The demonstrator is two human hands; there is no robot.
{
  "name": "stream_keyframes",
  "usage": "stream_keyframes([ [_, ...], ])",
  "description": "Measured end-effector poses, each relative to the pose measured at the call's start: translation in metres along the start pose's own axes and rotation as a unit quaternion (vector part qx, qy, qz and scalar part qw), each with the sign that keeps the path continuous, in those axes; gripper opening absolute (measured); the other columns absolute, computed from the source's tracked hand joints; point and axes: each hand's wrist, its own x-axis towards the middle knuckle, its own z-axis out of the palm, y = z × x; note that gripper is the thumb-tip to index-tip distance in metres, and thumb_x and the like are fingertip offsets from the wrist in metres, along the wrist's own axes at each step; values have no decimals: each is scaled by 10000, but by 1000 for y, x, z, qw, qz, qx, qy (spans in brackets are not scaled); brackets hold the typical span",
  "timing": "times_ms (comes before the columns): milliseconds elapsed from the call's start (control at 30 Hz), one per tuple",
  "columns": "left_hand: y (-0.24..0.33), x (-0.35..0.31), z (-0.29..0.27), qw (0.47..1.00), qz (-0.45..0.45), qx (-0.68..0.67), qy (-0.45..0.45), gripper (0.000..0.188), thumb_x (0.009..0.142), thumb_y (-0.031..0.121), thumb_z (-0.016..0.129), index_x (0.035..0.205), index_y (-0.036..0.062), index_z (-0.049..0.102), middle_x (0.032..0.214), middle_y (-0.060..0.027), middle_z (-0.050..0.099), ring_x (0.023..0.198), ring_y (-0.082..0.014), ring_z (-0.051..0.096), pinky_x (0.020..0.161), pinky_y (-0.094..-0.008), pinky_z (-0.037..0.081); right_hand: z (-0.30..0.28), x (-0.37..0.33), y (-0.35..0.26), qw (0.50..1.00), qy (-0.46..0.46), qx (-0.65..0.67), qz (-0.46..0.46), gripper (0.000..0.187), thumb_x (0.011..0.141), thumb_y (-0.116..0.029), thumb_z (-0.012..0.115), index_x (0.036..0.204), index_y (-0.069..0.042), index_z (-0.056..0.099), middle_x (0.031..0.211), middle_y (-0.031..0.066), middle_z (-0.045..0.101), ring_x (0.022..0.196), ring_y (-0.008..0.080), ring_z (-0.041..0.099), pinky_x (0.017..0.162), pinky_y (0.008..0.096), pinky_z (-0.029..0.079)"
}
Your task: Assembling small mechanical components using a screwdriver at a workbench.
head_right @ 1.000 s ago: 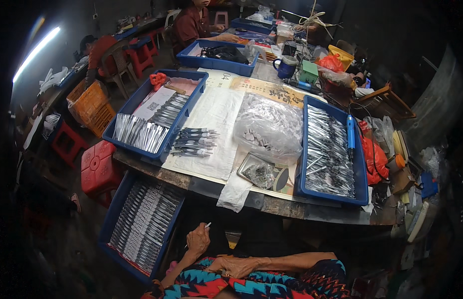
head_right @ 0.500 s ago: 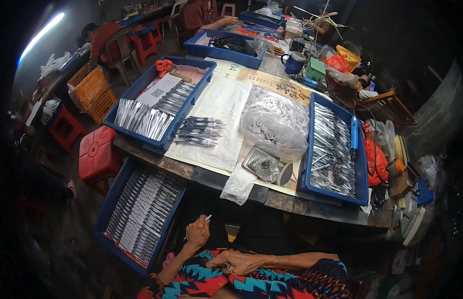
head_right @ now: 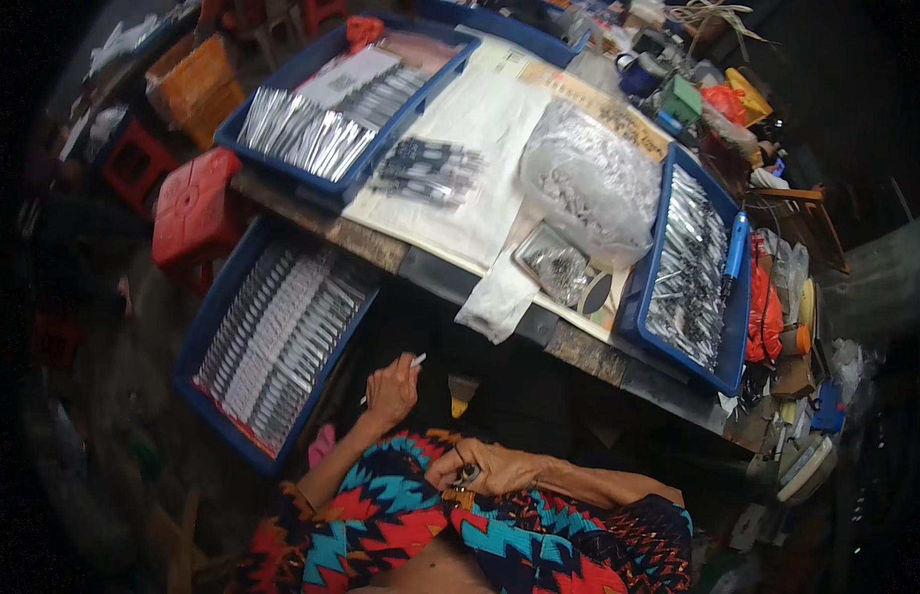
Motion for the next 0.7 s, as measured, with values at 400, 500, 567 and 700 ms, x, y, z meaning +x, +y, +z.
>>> stream_keyframes([
  [400,-8,0,2,999,-23,-24,-18,128,838,180,485,855,54,474,690,-157,573,577,-379,563,491,-465,446,9,2,-7,991,-8,-131,-14,379,667,67,461,1042,17,491,945,107,571,900,168,543,805,290,419],
  [500,-7,-2,0,999,-38,-23,-27,150,840,190,484,833,42,463,673,-167,568,580,-386,561,499,-471,444,14,12,-6,991,-30,-126,-33,465,665,37,469,1127,9,423,1012,165,538,953,253,533,869,341,396],
  [567,-1,3,-5,997,-42,-31,-64,160,846,193,476,827,35,461,658,-193,566,593,-398,558,527,-484,440,19,20,-19,982,-41,-161,-85,491,655,-3,476,1142,27,418,1027,199,521,971,285,526,878,358,389],
  [700,-4,4,-7,993,-60,-66,-71,171,848,190,475,817,22,463,668,-219,575,621,-413,559,539,-490,436,16,18,-13,987,-30,-143,-65,486,656,-14,490,1133,54,430,1035,171,529,992,253,515,882,329,379],
])
